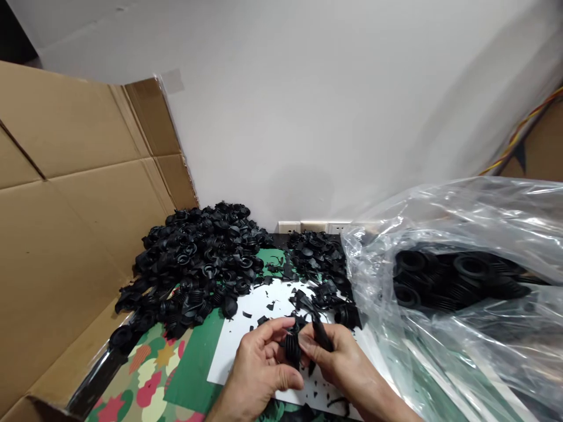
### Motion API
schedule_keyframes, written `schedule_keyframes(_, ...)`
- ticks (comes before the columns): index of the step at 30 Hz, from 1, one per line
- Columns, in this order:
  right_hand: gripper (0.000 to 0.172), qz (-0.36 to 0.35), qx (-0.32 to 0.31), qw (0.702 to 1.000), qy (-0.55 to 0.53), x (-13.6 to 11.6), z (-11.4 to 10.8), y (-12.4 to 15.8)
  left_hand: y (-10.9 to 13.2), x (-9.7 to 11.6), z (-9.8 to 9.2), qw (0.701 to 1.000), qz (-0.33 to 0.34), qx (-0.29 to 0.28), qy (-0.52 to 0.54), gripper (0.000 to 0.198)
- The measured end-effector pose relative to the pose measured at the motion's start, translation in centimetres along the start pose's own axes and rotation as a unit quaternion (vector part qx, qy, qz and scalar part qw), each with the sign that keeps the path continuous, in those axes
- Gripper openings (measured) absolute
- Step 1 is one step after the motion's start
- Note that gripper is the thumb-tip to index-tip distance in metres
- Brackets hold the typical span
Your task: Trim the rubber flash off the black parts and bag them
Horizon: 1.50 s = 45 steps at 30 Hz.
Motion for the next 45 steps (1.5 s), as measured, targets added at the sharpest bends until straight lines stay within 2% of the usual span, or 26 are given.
schedule_keyframes(2,0.039,0.024,0.01,0.999,-0.018,0.7,-0.4,-0.2,0.1,0.1,0.2,0.999,0.012,-0.01,-0.03,0.058)
schedule_keyframes(6,0.045,0.042,0.01,0.999,-0.031,1.4,-0.9,-0.5,0.4,0.5,0.1,0.989,0.061,0.02,-0.135,0.044)
schedule_keyframes(10,0.049,0.027,0.006,0.999,-0.019,1.0,-0.9,-0.4,0.1,0.0,-0.2,0.991,0.059,0.024,-0.115,0.04)
schedule_keyframes(14,0.045,0.017,0.005,1.0,0.001,0.2,-0.6,0.0,0.0,-0.1,-0.6,0.989,0.091,0.04,-0.111,0.04)
schedule_keyframes(18,0.035,0.025,0.004,1.0,0.01,-0.4,-0.3,0.4,0.1,0.4,-0.5,0.983,0.099,0.048,-0.144,0.043)
schedule_keyframes(23,0.033,0.026,-0.011,1.0,0.01,0.0,-0.1,0.3,0.2,1.4,-0.7,0.978,0.138,0.075,-0.139,0.034)
schedule_keyframes(30,0.039,0.06,0.001,0.997,-0.058,0.1,0.3,0.5,-0.3,0.0,-1.3,0.993,0.072,0.084,-0.034,0.025)
schedule_keyframes(35,0.038,0.06,0.011,0.995,-0.083,-0.1,0.3,0.7,-0.5,0.5,-1.1,0.995,0.045,0.081,-0.024,0.024)
schedule_keyframes(40,0.035,0.058,0.01,0.994,-0.088,0.0,0.3,0.7,-0.5,0.6,-1.1,0.995,0.054,0.081,-0.027,0.023)
schedule_keyframes(45,0.036,0.053,0.007,0.996,-0.069,0.1,0.4,0.6,-0.5,0.3,-1.3,0.992,0.093,0.085,-0.03,0.018)
Point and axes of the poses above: each hand's wrist, its own y-axis away from the middle knuckle, its own z-axis out of the palm, x = y × z, the point moved 5 cm from there along -y, towards the middle knuckle, and after that the axes turned 7 degrees about -y, right-handed, at the moved point
